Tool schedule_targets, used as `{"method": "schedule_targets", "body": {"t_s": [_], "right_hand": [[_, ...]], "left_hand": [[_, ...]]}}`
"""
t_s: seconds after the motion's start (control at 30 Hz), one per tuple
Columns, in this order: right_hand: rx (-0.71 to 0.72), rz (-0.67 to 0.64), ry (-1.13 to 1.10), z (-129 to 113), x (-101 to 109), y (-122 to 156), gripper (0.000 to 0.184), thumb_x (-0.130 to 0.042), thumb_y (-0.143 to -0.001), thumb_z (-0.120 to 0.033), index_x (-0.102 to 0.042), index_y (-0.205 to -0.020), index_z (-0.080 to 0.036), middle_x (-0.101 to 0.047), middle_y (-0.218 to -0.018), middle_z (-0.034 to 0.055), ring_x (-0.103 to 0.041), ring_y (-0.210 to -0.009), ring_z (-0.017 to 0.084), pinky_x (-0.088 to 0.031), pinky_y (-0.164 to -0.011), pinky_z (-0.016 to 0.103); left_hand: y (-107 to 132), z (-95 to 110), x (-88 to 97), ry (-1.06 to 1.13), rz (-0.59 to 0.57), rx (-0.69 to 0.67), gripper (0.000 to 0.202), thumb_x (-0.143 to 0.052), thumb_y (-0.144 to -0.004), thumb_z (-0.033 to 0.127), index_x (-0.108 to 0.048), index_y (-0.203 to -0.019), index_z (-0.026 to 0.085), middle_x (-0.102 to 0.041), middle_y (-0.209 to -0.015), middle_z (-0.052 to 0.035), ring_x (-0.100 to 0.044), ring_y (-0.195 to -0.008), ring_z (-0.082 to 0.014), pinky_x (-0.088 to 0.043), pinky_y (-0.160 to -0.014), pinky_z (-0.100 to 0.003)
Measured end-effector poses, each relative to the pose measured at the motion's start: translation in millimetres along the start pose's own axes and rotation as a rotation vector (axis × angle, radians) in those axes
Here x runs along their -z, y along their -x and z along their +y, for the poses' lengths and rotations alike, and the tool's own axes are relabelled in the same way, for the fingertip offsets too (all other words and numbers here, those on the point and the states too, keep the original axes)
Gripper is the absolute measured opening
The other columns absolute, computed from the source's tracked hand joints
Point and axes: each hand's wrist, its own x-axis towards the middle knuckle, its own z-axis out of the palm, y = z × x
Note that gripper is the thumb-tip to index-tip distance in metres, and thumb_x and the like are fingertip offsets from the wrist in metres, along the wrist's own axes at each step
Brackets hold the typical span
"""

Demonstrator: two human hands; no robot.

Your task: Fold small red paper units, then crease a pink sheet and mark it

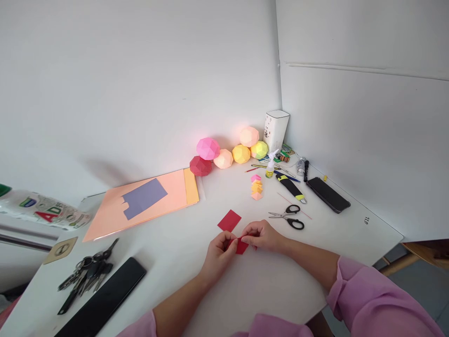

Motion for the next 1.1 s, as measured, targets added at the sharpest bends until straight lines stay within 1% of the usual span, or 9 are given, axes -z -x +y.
{"method": "schedule_targets", "body": {"t_s": [0.17, 0.3, 0.4, 0.53, 0.6, 0.73, 0.87, 0.97, 1.1], "right_hand": [[0.025, -0.008, 0.038, -0.3, -1.4, 1.1, 0.023, -0.066, -0.074, -0.038, -0.064, -0.077, -0.015, -0.057, -0.057, -0.0029, -0.048, -0.048, 0.008, -0.039, -0.047, 0.021], [0.115, 0.004, 0.117, 1.3, -3.7, 1.6, 0.012, -0.064, -0.074, -0.028, -0.063, -0.074, -0.015, -0.056, -0.058, -0.0034, -0.044, -0.05, 0.007, -0.036, -0.049, 0.021], [0.142, 0.012, 0.131, 2.7, -3.9, 1.5, 0.005, -0.062, -0.071, -0.021, -0.062, -0.07, -0.015, -0.054, -0.056, -0.0038, -0.043, -0.049, 0.007, -0.036, -0.048, 0.021], [0.056, 0.023, 0.021, 0.9, -0.6, 0.8, 0.004, -0.058, -0.071, -0.019, -0.057, -0.069, -0.016, -0.058, -0.056, -0.0027, -0.048, -0.047, 0.008, -0.039, -0.046, 0.021], [0.024, 0.044, -0.057, -1.9, 1.4, 0.2, 0.006, -0.057, -0.071, -0.019, -0.053, -0.068, -0.017, -0.059, -0.056, -0.0022, -0.05, -0.047, 0.009, -0.041, -0.047, 0.022], [0.046, 0.114, -0.192, -5.5, 3.5, -0.5, 0.012, -0.055, -0.076, -0.023, -0.046, -0.071, -0.019, -0.059, -0.057, -0.0033, -0.048, -0.045, 0.008, -0.038, -0.045, 0.02], [0.074, 0.028, -0.111, -2.3, 1.8, -0.2, 0.019, -0.061, -0.079, -0.035, -0.053, -0.085, -0.018, -0.06, -0.067, -0.0017, -0.049, -0.051, 0.008, -0.04, -0.049, 0.021], [0.093, -0.021, 0.014, 0.1, -0.1, 0.1, 0.021, -0.064, -0.078, -0.037, -0.062, -0.081, -0.016, -0.057, -0.065, -0.0018, -0.047, -0.052, 0.008, -0.039, -0.05, 0.022], [0.123, -0.022, 0.063, -1.8, -1.6, 0.9, 0.016, -0.062, -0.078, -0.031, -0.065, -0.074, -0.015, -0.055, -0.061, -0.002, -0.045, -0.052, 0.008, -0.037, -0.05, 0.022]], "left_hand": [[-0.7, -1.0, -0.1, -0.097, -0.02, -0.056, 0.022, -0.056, -0.08, 0.039, -0.056, -0.075, 0.018, -0.055, -0.064, 0.0008, -0.046, -0.055, -0.0104, -0.039, -0.052, -0.022], [-1.5, -2.2, -0.9, -0.183, -0.02, -0.075, 0.017, -0.056, -0.078, 0.034, -0.056, -0.071, 0.018, -0.054, -0.062, 0.0014, -0.044, -0.056, -0.0106, -0.037, -0.053, -0.022], [-0.3, 0.5, -1.2, -0.175, -0.02, -0.069, 0.018, -0.057, -0.077, 0.033, -0.055, -0.068, 0.018, -0.053, -0.061, 0.0018, -0.044, -0.056, -0.0107, -0.037, -0.054, -0.023], [1.2, 4.4, -0.1, -0.072, 0.011, -0.005, 0.021, -0.058, -0.076, 0.037, -0.053, -0.068, 0.018, -0.051, -0.06, 0.0029, -0.043, -0.053, -0.01, -0.036, -0.05, -0.022], [0.6, 4.1, 1.2, -0.019, 0.057, 0.018, 0.022, -0.059, -0.075, 0.038, -0.051, -0.068, 0.019, -0.048, -0.059, 0.004, -0.041, -0.052, -0.0094, -0.035, -0.05, -0.021], [-1.8, 1.2, 3.5, 0.049, 0.13, 0.017, 0.024, -0.06, -0.074, 0.039, -0.05, -0.068, 0.019, -0.046, -0.06, 0.0049, -0.042, -0.054, -0.009, -0.036, -0.052, -0.021], [-1.9, 1.7, 2.5, 0.054, 0.101, 0.02, 0.025, -0.061, -0.074, 0.04, -0.051, -0.069, 0.018, -0.048, -0.06, 0.0045, -0.044, -0.054, -0.0092, -0.037, -0.053, -0.021], [-1.0, 3.1, 0.7, 0.015, 0.028, 0.01, 0.024, -0.059, -0.077, 0.041, -0.053, -0.072, 0.018, -0.053, -0.064, 0.0024, -0.047, -0.056, -0.0105, -0.039, -0.053, -0.022], [-0.1, 2.4, -0.2, -0.075, -0.023, -0.049, 0.023, -0.057, -0.08, 0.039, -0.057, -0.072, 0.017, -0.056, -0.066, 0.0002, -0.049, -0.06, -0.0116, -0.041, -0.056, -0.023]]}}
